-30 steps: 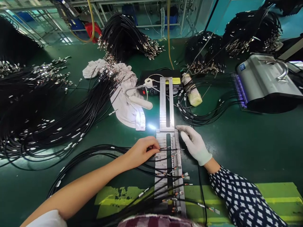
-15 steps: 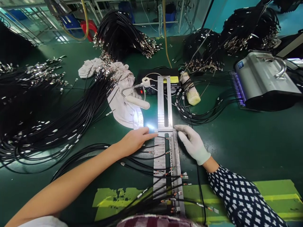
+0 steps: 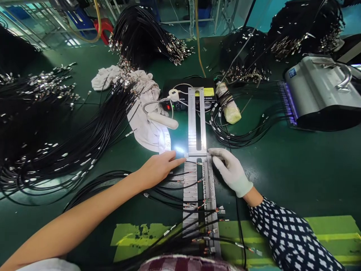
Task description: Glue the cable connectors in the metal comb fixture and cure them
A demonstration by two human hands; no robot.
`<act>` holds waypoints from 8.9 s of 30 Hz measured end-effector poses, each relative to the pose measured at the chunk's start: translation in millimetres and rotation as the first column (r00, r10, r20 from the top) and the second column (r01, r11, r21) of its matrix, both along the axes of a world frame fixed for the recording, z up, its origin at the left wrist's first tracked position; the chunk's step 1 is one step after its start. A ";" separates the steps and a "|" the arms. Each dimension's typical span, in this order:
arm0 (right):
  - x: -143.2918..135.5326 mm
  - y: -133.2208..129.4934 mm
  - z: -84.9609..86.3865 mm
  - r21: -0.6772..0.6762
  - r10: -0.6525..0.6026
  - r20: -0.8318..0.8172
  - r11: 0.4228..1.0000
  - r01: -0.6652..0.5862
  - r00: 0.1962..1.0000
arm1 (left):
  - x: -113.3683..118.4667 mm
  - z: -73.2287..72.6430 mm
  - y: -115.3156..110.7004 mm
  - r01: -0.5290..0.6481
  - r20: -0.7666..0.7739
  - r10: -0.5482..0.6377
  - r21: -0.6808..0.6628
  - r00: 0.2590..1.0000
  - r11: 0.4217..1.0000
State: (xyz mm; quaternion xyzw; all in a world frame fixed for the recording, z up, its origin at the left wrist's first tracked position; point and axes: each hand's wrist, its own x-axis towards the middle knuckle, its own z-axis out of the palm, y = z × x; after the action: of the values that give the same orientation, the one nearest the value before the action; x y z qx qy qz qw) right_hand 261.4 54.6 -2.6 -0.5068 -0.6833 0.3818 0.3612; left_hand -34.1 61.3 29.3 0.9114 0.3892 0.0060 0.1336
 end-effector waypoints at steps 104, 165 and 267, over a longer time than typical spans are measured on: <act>-0.1 -16.3 -5.5 0.155 0.026 0.175 0.986 -0.054 0.984 | 23.9 -36.5 -26.1 -0.143 0.506 0.136 -0.025 0.852 0.989; 10.3 -25.6 -18.6 0.195 0.037 0.224 0.977 -0.082 0.974 | 14.4 -33.7 -50.7 -0.139 0.467 0.132 -0.019 0.874 0.990; 9.3 -91.5 4.3 0.219 0.082 0.349 0.962 -0.166 0.934 | 5.1 -19.3 -94.7 -0.117 0.361 0.138 -0.078 0.922 0.990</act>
State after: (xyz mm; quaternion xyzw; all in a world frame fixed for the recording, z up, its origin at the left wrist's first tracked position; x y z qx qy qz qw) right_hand 270.7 -36.9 1.7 -0.4716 -0.8075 0.2248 0.2739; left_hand -29.0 -33.4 10.0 0.8630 0.4160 0.1736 0.2281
